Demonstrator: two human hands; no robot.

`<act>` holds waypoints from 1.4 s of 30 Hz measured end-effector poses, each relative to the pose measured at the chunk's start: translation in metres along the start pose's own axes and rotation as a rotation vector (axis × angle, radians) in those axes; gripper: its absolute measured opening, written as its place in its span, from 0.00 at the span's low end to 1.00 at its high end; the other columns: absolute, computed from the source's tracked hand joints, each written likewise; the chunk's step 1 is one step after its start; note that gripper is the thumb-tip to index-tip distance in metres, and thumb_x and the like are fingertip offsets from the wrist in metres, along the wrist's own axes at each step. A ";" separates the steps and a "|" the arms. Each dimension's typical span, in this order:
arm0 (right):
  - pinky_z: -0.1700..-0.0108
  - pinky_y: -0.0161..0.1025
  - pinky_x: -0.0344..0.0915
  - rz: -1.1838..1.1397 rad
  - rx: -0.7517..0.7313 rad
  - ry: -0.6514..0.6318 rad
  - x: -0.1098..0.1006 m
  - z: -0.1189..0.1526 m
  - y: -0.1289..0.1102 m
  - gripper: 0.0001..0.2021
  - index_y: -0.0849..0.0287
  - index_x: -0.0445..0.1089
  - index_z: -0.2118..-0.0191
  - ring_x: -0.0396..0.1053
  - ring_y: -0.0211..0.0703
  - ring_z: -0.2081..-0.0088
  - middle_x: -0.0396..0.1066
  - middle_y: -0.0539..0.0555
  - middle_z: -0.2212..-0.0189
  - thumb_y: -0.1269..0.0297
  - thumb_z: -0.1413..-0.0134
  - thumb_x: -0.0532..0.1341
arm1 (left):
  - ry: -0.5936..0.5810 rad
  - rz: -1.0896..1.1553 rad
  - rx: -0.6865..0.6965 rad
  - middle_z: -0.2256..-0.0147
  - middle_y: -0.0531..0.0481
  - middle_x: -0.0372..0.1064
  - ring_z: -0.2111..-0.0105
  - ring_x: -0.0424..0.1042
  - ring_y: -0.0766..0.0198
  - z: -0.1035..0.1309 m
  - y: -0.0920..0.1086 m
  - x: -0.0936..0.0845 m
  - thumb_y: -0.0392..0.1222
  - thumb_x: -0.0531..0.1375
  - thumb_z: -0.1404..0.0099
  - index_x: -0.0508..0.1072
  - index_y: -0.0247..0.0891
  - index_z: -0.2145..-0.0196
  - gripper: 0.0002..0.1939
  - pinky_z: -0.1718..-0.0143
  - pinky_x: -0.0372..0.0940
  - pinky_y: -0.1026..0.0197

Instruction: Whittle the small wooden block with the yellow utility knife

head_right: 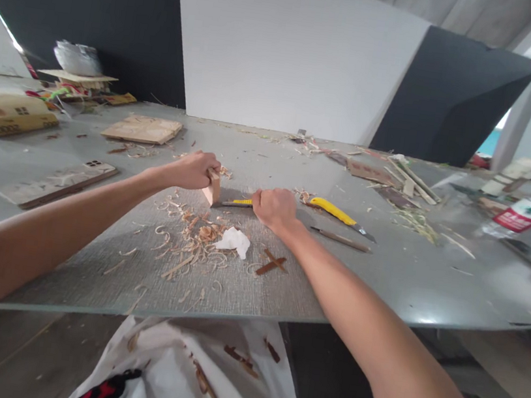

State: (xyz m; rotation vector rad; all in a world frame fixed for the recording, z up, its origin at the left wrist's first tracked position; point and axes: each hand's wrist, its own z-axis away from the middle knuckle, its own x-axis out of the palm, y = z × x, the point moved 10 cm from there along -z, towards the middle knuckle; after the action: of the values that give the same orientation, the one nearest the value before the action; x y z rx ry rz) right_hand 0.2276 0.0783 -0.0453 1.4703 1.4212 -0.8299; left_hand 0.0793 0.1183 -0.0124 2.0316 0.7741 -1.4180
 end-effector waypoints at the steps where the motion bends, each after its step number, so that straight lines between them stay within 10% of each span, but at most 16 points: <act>1: 0.66 0.41 0.60 0.004 -0.005 0.003 0.000 0.000 0.000 0.27 0.65 0.77 0.69 0.72 0.50 0.69 0.76 0.64 0.72 0.59 0.39 0.42 | 0.000 -0.001 0.004 0.80 0.49 0.63 0.79 0.59 0.66 -0.001 -0.001 0.001 0.32 0.51 0.55 0.65 0.38 0.79 0.05 0.77 0.47 0.62; 28: 0.65 0.41 0.59 0.022 -0.029 0.003 0.001 -0.002 -0.002 0.27 0.66 0.78 0.68 0.72 0.50 0.69 0.75 0.65 0.72 0.60 0.39 0.42 | -0.049 -0.019 -0.040 0.79 0.48 0.64 0.77 0.61 0.64 0.000 -0.002 0.003 0.33 0.52 0.53 0.67 0.38 0.78 0.06 0.76 0.48 0.61; 42: 0.65 0.38 0.56 -0.029 0.061 0.105 -0.008 -0.006 0.022 0.29 0.68 0.76 0.71 0.71 0.48 0.68 0.75 0.65 0.73 0.61 0.37 0.39 | -0.175 -0.217 -0.159 0.55 0.41 0.69 0.59 0.67 0.52 0.006 0.001 0.004 0.45 0.48 0.41 0.67 0.38 0.56 0.19 0.63 0.59 0.56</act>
State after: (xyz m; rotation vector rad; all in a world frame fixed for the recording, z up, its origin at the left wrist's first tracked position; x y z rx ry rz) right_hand 0.2475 0.0823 -0.0320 1.5625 1.5097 -0.8316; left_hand 0.0770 0.1138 -0.0178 1.7201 1.0197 -1.5746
